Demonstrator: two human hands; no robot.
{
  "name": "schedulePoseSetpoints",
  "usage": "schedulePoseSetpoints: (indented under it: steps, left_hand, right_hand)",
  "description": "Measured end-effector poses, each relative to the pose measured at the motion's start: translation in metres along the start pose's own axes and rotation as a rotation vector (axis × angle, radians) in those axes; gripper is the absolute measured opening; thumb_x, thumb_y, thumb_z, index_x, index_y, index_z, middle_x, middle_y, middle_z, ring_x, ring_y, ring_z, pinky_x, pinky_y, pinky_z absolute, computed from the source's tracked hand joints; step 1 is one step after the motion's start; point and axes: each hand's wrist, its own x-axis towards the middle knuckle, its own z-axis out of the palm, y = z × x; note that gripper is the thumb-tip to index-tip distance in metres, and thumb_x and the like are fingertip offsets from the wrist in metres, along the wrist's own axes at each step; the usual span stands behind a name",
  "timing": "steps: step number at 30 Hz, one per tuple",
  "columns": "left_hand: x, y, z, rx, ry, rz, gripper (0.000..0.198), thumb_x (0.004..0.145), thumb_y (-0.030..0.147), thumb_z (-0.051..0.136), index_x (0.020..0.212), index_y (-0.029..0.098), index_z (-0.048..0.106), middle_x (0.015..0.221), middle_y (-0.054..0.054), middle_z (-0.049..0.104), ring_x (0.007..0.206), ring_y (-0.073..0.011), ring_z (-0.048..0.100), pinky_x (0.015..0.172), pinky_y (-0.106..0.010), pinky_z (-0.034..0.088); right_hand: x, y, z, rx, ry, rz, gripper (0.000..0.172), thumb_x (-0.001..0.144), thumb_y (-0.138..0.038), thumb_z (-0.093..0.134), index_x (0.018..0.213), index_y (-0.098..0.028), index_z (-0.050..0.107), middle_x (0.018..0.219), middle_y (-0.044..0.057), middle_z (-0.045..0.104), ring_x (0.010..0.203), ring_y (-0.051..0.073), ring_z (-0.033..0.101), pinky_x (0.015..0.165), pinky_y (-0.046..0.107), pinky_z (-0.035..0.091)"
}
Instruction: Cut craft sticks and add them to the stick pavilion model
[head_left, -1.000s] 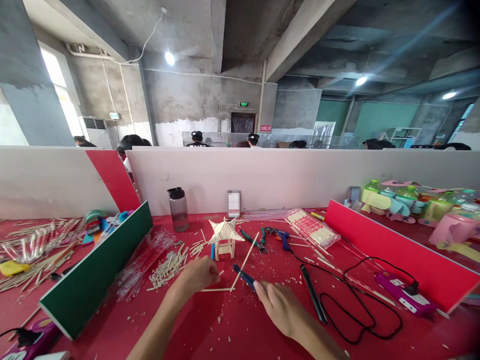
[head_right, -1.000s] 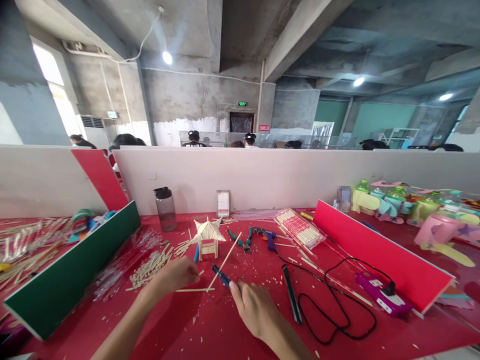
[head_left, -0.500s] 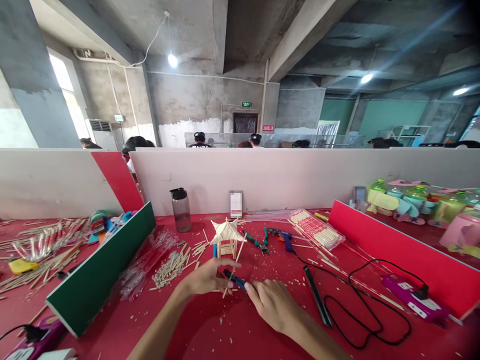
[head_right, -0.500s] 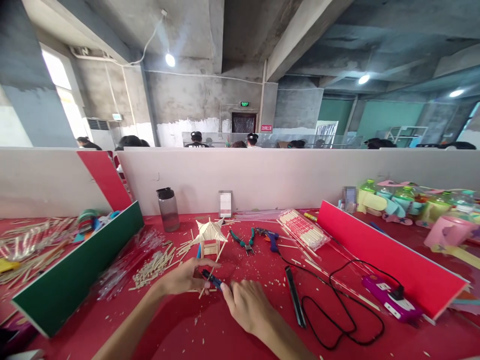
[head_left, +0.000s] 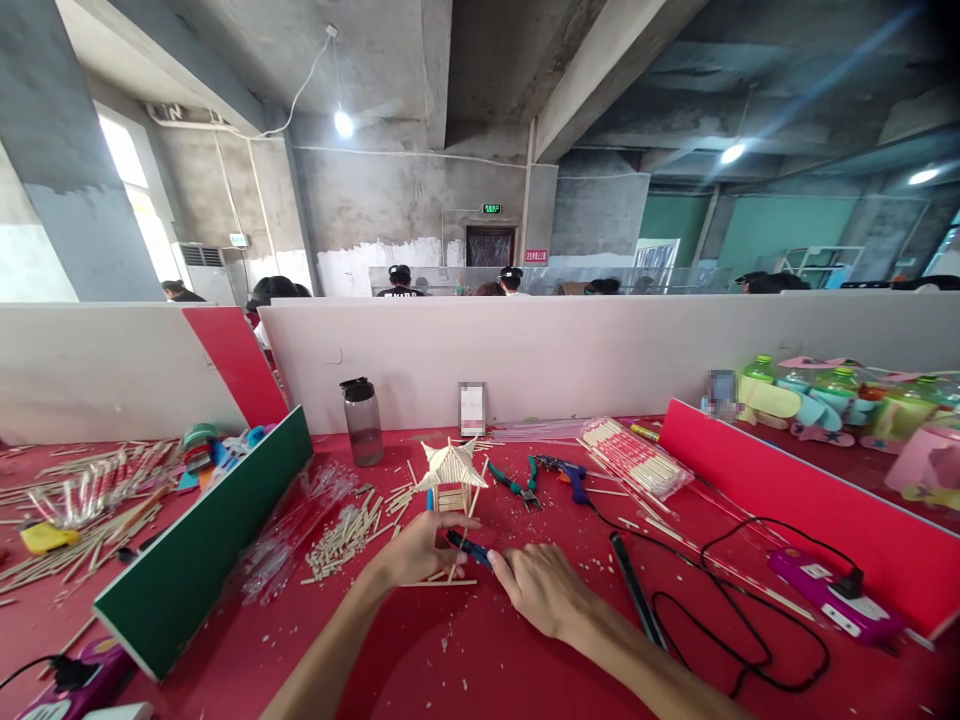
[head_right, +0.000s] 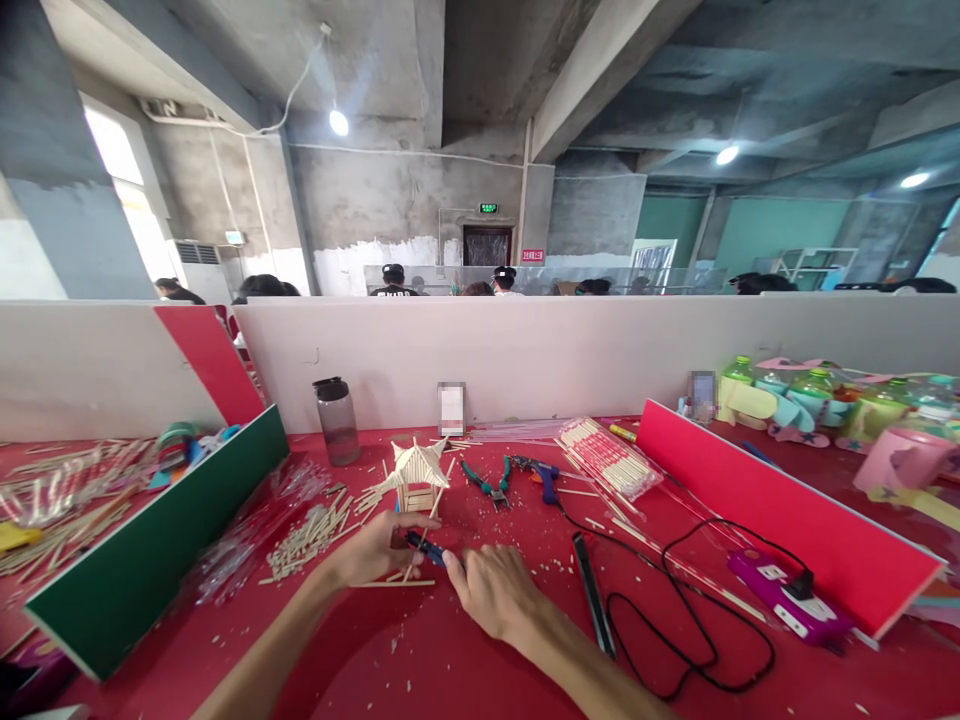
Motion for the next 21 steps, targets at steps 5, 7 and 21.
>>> schedulePoseSetpoints:
  steps: [5,7,21]
  left_hand:
    - [0.006,-0.002,0.006,0.020,-0.049,0.007,0.056,0.076,0.039,0.071,0.125,0.014,0.063,0.089,-0.009,0.071,0.071,-0.0196,0.068,0.065,-0.029,0.055]
    - [0.007,0.000,0.008,0.046,-0.046,0.001,0.054,0.074,0.038,0.072,0.123,0.014,0.065,0.093,-0.009,0.071,0.072,-0.0193,0.068,0.066,-0.028,0.055]
    - [-0.020,0.008,-0.034,0.580,-0.076,0.081,0.033,0.083,0.020,0.055,0.108,0.027,0.074,0.119,-0.004,0.071,0.103,-0.0216,0.066,0.082,-0.025,0.049]
  right_hand:
    - [-0.001,0.006,0.009,-0.007,0.023,0.005,0.073,0.102,-0.047,0.012,0.076,-0.015,0.071,0.077,0.016,0.072,0.076,0.026,0.068,0.070,0.033,0.040]
    - [-0.001,0.009,0.011,-0.017,0.025,0.005,0.072,0.102,-0.047,0.013,0.076,-0.014,0.071,0.078,0.017,0.072,0.079,0.028,0.068,0.071,0.034,0.040]
    - [0.009,0.036,0.007,-0.046,0.023,0.130,0.066,0.094,-0.058,0.040,0.133,-0.007,0.053,0.137,0.026,0.050,0.128,0.042,0.044,0.095,0.052,0.040]
